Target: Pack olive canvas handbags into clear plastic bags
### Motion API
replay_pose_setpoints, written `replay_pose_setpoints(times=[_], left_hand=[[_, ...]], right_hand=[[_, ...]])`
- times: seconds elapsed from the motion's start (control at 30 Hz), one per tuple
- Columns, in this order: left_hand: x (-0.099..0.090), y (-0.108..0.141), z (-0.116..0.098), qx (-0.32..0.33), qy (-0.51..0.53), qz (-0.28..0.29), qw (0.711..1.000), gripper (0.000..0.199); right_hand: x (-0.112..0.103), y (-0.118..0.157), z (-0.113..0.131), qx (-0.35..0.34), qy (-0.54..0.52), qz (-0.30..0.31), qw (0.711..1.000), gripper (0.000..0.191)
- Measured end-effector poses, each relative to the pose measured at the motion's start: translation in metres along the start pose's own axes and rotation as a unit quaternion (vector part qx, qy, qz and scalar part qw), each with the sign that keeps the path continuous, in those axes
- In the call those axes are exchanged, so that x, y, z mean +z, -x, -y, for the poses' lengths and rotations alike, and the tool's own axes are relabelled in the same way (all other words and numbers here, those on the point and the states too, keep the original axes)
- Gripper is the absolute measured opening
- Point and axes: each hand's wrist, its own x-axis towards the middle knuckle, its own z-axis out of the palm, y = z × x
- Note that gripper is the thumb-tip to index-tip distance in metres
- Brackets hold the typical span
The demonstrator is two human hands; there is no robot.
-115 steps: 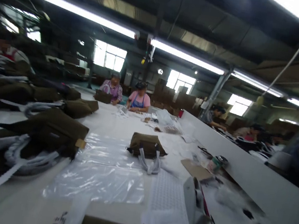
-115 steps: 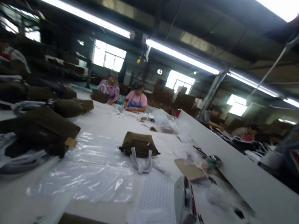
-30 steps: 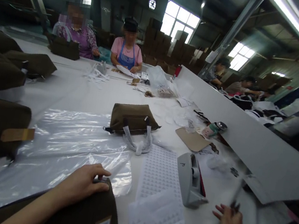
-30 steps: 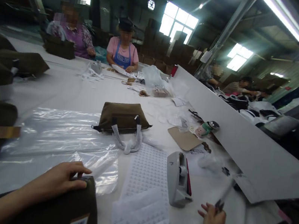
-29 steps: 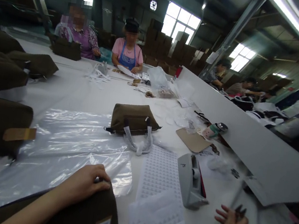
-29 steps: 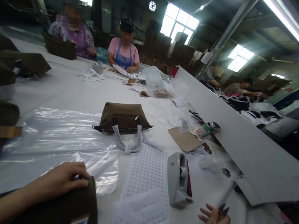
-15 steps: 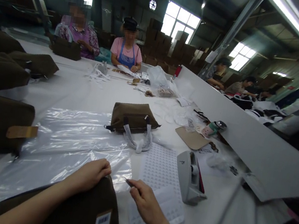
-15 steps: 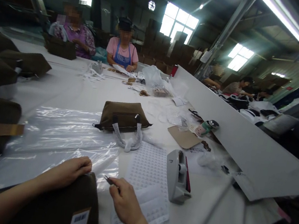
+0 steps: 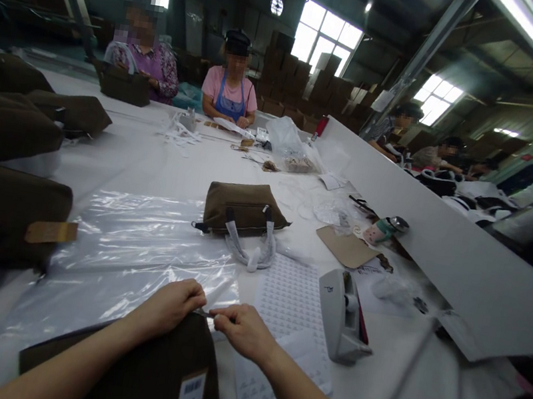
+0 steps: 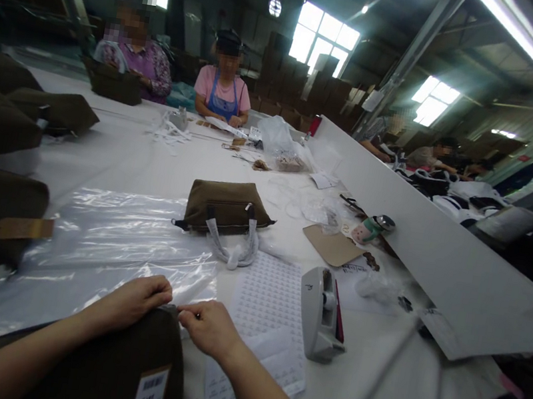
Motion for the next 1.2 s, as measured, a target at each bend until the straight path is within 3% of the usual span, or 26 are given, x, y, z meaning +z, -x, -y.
replay_pose_setpoints(times=[0.37, 0.57, 0.77, 0.87, 1.03, 1.2], left_hand=[[0.000, 0.003, -0.003, -0.005, -0.012, 0.003, 1.000, 0.027], [-0.001, 0.001, -0.004, -0.011, 0.011, -0.007, 1.000, 0.027], [-0.025, 0.008, -0.002, -0.003, 0.067, -0.018, 0.998, 0.036], [-0.032, 0.012, -0.003, 0.029, 0.061, 0.003, 0.998, 0.026], [-0.020, 0.007, -0.006, 0.051, -0.018, 0.083, 0.995, 0.021], [-0.010, 0.004, -0.009, 0.061, -0.093, 0.077, 0.991, 0.020]], right_hand=[[0.003, -0.011, -0.010, 0.035, -0.129, 0.028, 0.991, 0.021], [0.005, -0.011, -0.006, 0.064, -0.230, 0.026, 0.971, 0.020], [-0.008, -0.006, -0.014, 0.124, -0.297, -0.080, 0.943, 0.027], [-0.009, 0.000, -0.020, 0.131, -0.296, -0.080, 0.943, 0.028], [-0.003, 0.008, -0.025, 0.084, -0.241, -0.023, 0.967, 0.025], [-0.005, 0.008, -0.021, 0.061, -0.181, -0.006, 0.982, 0.024]])
